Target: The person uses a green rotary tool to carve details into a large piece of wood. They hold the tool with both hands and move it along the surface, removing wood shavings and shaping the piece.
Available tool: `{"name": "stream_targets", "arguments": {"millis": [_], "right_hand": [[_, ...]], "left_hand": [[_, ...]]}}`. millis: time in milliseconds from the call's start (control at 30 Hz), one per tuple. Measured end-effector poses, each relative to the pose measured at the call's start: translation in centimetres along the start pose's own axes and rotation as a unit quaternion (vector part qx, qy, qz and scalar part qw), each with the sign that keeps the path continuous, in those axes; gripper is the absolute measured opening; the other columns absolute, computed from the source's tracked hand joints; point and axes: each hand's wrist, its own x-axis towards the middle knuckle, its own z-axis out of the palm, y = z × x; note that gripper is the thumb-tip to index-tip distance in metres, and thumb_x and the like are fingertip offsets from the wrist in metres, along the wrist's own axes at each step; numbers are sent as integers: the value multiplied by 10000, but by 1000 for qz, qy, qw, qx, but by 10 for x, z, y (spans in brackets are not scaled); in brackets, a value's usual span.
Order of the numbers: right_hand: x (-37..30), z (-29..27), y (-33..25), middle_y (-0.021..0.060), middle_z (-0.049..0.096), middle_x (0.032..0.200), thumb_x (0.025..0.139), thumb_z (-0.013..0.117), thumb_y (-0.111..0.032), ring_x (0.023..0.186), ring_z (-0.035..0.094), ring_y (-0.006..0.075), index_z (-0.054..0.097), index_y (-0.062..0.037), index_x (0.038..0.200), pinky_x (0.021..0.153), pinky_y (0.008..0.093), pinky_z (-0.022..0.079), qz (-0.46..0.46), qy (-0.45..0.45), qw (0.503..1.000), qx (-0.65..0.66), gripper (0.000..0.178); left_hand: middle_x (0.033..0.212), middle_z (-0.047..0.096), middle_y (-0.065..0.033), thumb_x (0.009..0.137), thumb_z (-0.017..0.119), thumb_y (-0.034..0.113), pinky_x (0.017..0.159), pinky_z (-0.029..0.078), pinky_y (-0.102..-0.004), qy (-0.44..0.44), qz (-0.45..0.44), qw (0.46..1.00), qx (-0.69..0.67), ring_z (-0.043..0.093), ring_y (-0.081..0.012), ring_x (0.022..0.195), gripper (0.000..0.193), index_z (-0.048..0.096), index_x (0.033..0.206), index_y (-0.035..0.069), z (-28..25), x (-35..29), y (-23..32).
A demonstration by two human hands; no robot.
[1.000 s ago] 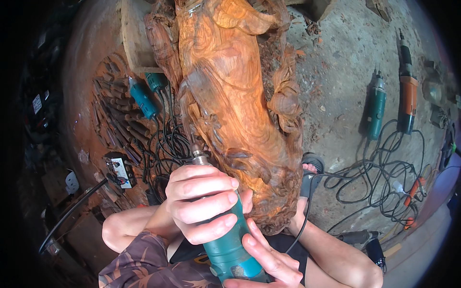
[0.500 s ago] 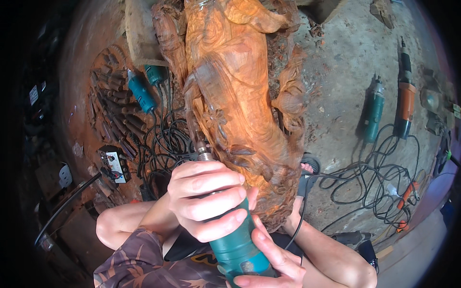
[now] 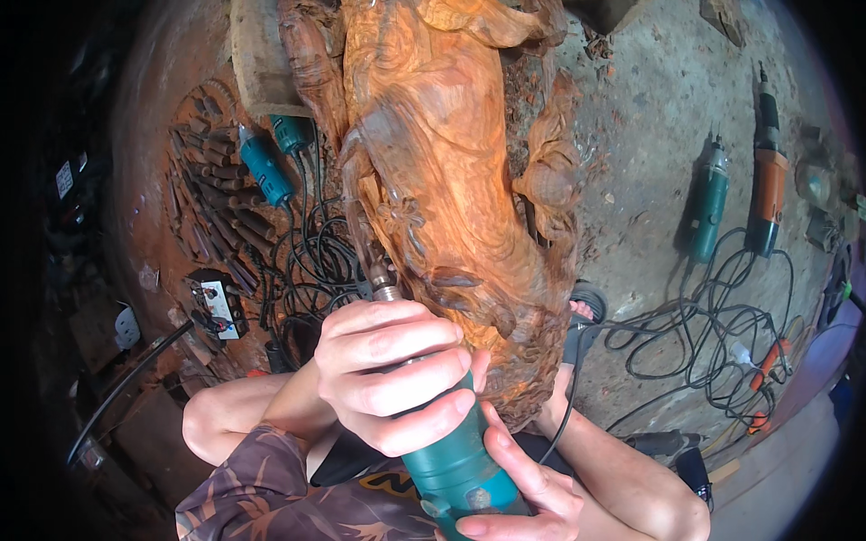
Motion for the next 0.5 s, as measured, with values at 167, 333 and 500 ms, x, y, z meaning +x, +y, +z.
{"name": "stream_targets", "arguments": {"millis": [167,333,500], "right_hand": [[-4,-17,13,165,257,1696,942,636,32,1527,319,220,184,65,1625,1222,313,276,-71,-24,995,-61,819],[7,-32,17,132,376,1595,956,617,29,1192,525,149,218,20,1630,996,257,461,-13,-36,994,99,784],[12,-39,19,140,455,1561,988,575,15,1323,527,183,259,-12,1626,994,240,526,-37,-26,969,242,712]], "left_hand": [[964,693,-14,727,887,-17,614,601,-303,-30,20,999,-11,710,-196,797,476,650,1099,161,3,6,-6],[967,676,-6,719,881,-44,612,603,-287,-82,-8,997,-2,708,-188,808,487,643,1089,165,-1,10,-4],[1020,637,-2,726,885,-32,618,598,-293,-114,-15,993,8,703,-184,851,526,606,1122,173,-2,14,-4]]}}
